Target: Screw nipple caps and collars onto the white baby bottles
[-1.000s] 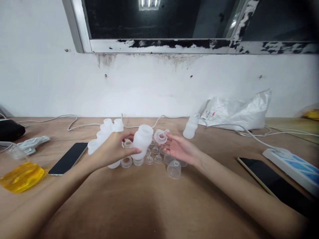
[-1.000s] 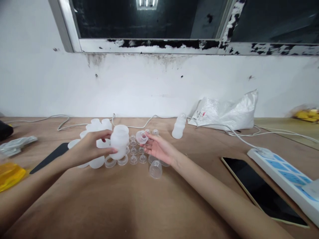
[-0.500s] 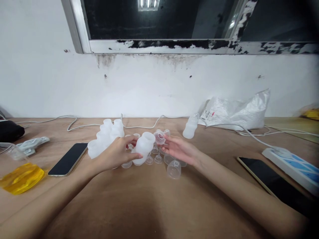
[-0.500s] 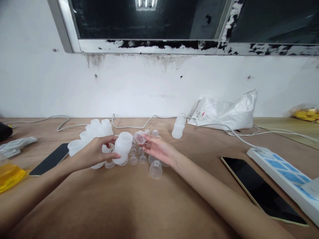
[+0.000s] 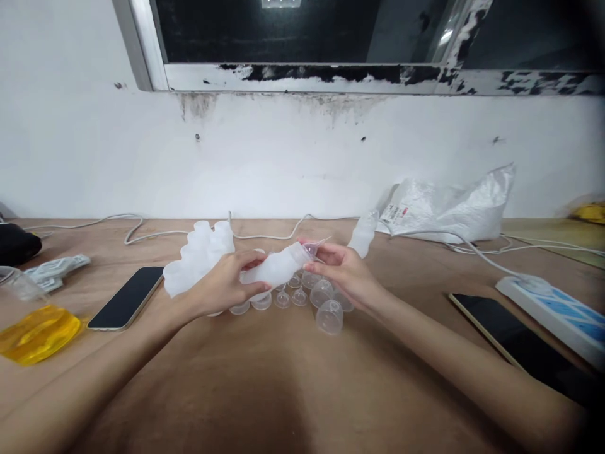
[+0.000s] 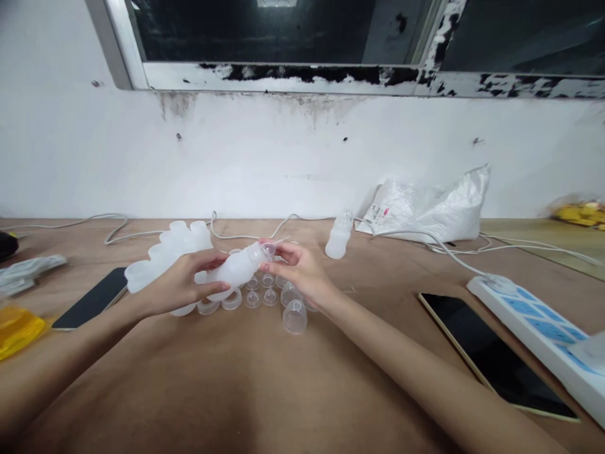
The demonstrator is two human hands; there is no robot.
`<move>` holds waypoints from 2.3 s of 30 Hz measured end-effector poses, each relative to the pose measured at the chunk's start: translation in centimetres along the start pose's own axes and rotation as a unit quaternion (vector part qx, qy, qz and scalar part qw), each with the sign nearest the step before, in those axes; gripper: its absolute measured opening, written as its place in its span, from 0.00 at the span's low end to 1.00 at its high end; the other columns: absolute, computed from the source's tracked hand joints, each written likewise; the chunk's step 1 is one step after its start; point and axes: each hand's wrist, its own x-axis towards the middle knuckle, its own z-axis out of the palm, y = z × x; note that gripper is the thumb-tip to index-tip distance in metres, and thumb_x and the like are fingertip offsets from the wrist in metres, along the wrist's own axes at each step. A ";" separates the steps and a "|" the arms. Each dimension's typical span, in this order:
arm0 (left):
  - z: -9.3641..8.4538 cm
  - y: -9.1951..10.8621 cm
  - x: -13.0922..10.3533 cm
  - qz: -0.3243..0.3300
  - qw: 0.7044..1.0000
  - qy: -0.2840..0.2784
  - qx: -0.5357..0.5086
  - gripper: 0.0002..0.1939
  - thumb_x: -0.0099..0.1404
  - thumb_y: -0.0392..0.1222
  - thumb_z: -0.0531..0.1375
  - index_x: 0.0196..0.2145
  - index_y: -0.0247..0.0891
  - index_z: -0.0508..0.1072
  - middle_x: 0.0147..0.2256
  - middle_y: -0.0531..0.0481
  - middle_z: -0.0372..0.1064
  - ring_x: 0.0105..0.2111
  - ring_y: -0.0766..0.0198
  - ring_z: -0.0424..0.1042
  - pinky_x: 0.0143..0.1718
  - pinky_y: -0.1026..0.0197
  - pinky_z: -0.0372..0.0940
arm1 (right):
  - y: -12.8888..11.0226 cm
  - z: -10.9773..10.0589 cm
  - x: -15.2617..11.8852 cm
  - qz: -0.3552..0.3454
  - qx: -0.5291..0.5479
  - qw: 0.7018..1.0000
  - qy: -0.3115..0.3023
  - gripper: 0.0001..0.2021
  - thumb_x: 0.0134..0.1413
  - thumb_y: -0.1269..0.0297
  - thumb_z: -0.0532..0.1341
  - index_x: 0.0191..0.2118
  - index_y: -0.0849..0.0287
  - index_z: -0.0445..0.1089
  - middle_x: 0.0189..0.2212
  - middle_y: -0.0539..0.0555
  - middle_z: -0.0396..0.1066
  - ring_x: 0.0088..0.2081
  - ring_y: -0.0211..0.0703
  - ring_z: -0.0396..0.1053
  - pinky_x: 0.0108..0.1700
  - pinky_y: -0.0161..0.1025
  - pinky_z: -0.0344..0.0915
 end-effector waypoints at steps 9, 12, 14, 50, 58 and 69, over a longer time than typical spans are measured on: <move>0.0 -0.3 0.0 0.002 0.998 0.026 0.056 0.18 0.56 0.44 0.56 0.44 0.37 0.65 0.44 0.47 0.67 0.42 0.58 0.66 0.42 0.57 0.60 | 1.7 0.1 0.0 -0.005 0.002 1.000 -0.010 0.20 0.37 0.69 0.65 0.42 0.54 0.68 0.45 0.51 0.67 0.49 0.43 0.61 0.48 0.41 0.61; 0.0 -0.1 0.1 -0.012 1.000 0.002 0.012 0.17 0.57 0.43 0.54 0.44 0.37 0.65 0.43 0.48 0.67 0.41 0.60 0.66 0.41 0.58 0.60 | 1.7 0.0 0.1 -0.018 -0.003 1.000 -0.010 0.20 0.36 0.69 0.66 0.41 0.54 0.69 0.45 0.51 0.68 0.48 0.43 0.62 0.49 0.41 0.60; 0.0 0.0 0.1 -0.023 0.999 -0.014 -0.022 0.17 0.58 0.44 0.53 0.45 0.37 0.64 0.42 0.48 0.67 0.40 0.61 0.67 0.41 0.59 0.60 | 1.6 -0.2 0.2 -0.022 -0.005 1.000 -0.010 0.20 0.35 0.69 0.66 0.41 0.54 0.69 0.44 0.51 0.68 0.46 0.42 0.63 0.49 0.41 0.60; -1.6 0.9 0.6 -0.009 1.000 0.001 -0.005 0.15 0.57 0.45 0.55 0.41 0.39 0.66 0.38 0.51 0.68 0.34 0.63 0.68 0.33 0.62 0.63 | -1.0 -2.5 1.4 -0.192 -0.255 0.941 -0.113 0.18 0.36 0.66 0.66 0.38 0.55 0.67 0.39 0.53 0.67 0.44 0.45 0.64 0.49 0.45 0.60; -1.3 -0.5 0.6 0.204 0.955 0.068 0.204 0.20 0.57 0.37 0.55 0.48 0.38 0.58 0.47 0.44 0.59 0.48 0.58 0.58 0.49 0.54 0.57 | 1.5 -2.5 1.6 -0.093 -0.147 0.977 -0.121 0.18 0.36 0.68 0.66 0.36 0.57 0.62 0.37 0.53 0.68 0.40 0.43 0.68 0.39 0.40 0.67; -3.1 -0.6 0.1 0.184 0.964 -0.021 0.192 0.22 0.61 0.45 0.52 0.52 0.38 0.55 0.46 0.43 0.60 0.46 0.57 0.59 0.46 0.53 0.58 | 0.8 -2.3 1.4 -0.132 -0.172 0.972 -0.094 0.19 0.35 0.69 0.67 0.37 0.56 0.63 0.38 0.53 0.67 0.40 0.43 0.67 0.41 0.41 0.66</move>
